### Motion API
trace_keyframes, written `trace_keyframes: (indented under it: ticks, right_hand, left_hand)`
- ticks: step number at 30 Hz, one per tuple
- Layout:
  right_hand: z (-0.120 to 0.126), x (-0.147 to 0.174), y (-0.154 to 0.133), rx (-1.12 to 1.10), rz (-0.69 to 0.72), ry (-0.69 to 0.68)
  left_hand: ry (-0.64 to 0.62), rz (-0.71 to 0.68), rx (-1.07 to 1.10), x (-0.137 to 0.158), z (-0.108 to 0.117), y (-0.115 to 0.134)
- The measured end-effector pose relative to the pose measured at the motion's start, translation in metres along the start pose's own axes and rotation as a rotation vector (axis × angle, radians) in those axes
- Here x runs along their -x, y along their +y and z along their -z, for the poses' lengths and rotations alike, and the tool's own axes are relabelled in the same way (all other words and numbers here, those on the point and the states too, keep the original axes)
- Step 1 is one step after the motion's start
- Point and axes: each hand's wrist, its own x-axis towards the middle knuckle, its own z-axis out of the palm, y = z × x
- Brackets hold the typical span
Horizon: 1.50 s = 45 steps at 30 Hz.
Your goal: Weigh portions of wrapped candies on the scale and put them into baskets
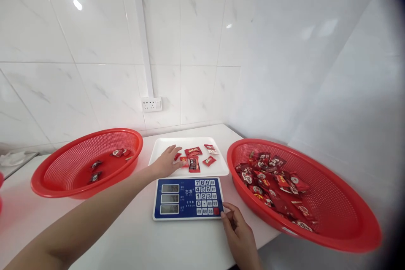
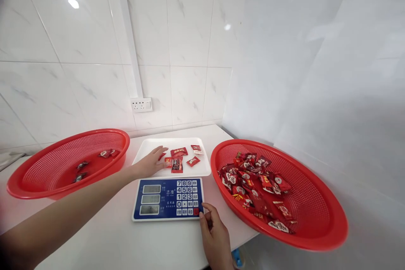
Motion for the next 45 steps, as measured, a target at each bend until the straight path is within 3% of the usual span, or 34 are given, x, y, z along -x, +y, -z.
trace_keyframes:
  ticks: [6, 15, 20, 26, 40, 45]
  right_hand:
    - [0.0, 0.0, 0.002, -0.022, 0.007, 0.003]
    - [-0.001, -0.001, -0.001, -0.039, 0.004, -0.002]
    - [-0.002, -0.001, -0.003, -0.064, -0.006, -0.04]
    - [0.0, 0.001, -0.006, -0.091, -0.017, -0.069]
    - [-0.001, -0.002, 0.004, -0.069, 0.069, -0.06]
    - [-0.001, -0.001, 0.006, -0.057, 0.08, -0.055]
  left_hand:
    - [-0.104, -0.073, -0.012, -0.023, -0.016, 0.01]
    - [-0.145, -0.3, -0.11, -0.066, -0.034, 0.055]
    - [-0.166, -0.371, -0.148, -0.082, -0.041, 0.067]
    - [-0.161, -0.311, -0.148, -0.079, -0.035, 0.052]
    - [-0.137, -0.069, -0.09, -0.045, 0.01, 0.001]
    - [-0.192, -0.016, -0.097, -0.031, 0.013, -0.017]
